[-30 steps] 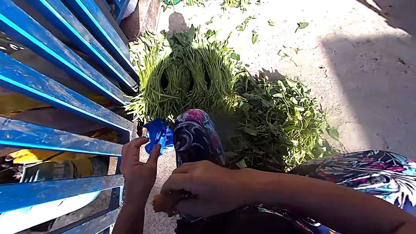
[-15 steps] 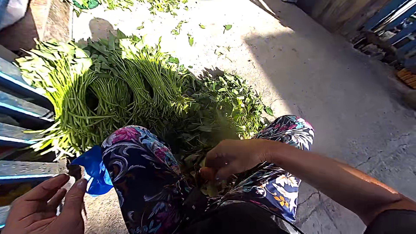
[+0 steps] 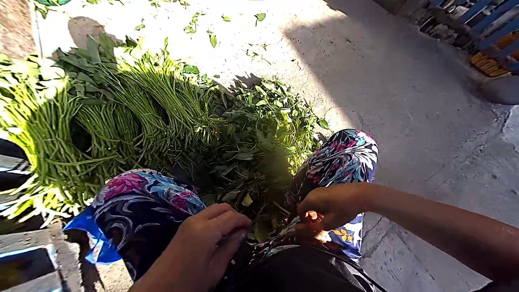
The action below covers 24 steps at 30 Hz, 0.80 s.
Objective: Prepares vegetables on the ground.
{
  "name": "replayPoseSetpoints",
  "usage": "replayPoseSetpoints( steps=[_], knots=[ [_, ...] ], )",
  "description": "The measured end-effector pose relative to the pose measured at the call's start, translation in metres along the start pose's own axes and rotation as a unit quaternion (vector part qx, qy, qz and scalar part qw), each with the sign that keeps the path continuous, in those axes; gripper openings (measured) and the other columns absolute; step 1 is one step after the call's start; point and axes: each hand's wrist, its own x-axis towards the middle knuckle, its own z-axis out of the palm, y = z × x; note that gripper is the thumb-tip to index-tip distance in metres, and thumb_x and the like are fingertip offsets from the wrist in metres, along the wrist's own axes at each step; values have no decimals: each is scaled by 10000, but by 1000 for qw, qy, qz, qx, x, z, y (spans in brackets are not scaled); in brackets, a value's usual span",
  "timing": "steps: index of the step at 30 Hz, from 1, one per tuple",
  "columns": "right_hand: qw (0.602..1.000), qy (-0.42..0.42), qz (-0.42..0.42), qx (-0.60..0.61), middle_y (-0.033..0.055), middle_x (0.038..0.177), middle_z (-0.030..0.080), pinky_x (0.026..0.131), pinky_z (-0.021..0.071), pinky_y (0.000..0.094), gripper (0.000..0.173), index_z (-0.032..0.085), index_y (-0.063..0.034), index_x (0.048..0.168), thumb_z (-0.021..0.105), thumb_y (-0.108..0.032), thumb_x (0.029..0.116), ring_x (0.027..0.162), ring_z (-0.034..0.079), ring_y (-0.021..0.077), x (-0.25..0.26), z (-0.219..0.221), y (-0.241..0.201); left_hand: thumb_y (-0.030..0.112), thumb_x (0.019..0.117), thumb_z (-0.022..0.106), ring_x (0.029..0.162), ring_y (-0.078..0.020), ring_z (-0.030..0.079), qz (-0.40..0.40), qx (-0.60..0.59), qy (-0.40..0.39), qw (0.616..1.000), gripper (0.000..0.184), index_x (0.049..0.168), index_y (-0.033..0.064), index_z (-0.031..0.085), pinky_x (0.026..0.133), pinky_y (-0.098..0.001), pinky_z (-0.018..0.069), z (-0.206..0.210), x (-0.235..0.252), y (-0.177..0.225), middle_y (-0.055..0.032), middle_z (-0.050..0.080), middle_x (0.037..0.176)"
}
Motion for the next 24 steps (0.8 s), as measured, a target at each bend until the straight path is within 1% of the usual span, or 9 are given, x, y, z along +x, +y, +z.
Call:
replayPoseSetpoints(
  steps=[2,5,9,13,16,18,19,21,24],
  knots=[
    [996,73,11,40,108,883,683,796,545,448,253,705,-20,1051,654,-263,1008,842,667,219,-9,6,-1,254,1045,519,935,-209,690,26,11,-170,985,230,1081,171,731,806,-445,572,30,30,13,-31,703,986],
    [979,159,-33,125,21,840,688,726,560,326,234,699,-65,1018,665,-293,977,774,660,94,-22,24,8,150,922,663,947,-349,689,46,12,-339,940,127,1028,99,710,775,-583,522,45,49,39,-130,707,982],
    [948,125,-47,288,36,899,679,760,565,267,245,636,-32,1073,675,-254,978,816,664,78,-48,47,10,215,811,770,1015,-375,666,47,20,-348,936,348,1132,118,676,796,-581,523,43,40,46,-145,681,1060],
    [930,205,49,301,112,1035,665,850,560,364,307,597,-10,1215,598,-236,1008,924,670,152,-59,75,8,262,817,792,1162,-418,603,-7,-11,-387,922,553,1322,113,623,872,-589,535,39,39,48,-195,625,1230],
    [846,318,33,427,72,1059,693,871,582,315,277,599,-60,1203,611,-249,1001,958,692,135,-55,91,1,250,968,605,1071,-321,637,-22,-85,-387,918,337,1261,93,659,892,-504,542,39,49,39,-167,635,1167],
    [790,333,-29,514,113,1072,700,860,600,344,267,604,-55,1218,614,-208,999,948,707,185,-52,87,-11,302,1068,374,1027,-261,639,-50,-88,-373,922,389,1170,78,675,890,-464,523,42,58,30,-128,649,1083],
    [783,318,-56,531,123,1087,698,861,612,358,265,598,-58,1231,603,-202,1009,949,715,198,-50,83,-16,359,1096,357,992,-256,640,-64,-77,-382,919,422,1119,71,665,882,-466,518,44,62,28,-120,647,1032],
    [809,271,-92,514,111,1101,686,871,606,351,256,574,-57,1251,568,-193,1035,964,706,182,-45,77,-22,378,1076,464,1009,-305,659,-90,-47,-420,902,394,1120,48,676,915,-531,515,51,69,27,-145,678,1038],
    [860,217,-98,451,102,1130,659,890,575,347,276,530,-30,1268,548,-193,1047,1005,674,160,-34,78,-27,268,999,595,1039,-358,658,-107,-23,-433,895,253,1097,53,686,890,-615,505,59,74,31,-160,689,1060]
  ],
)
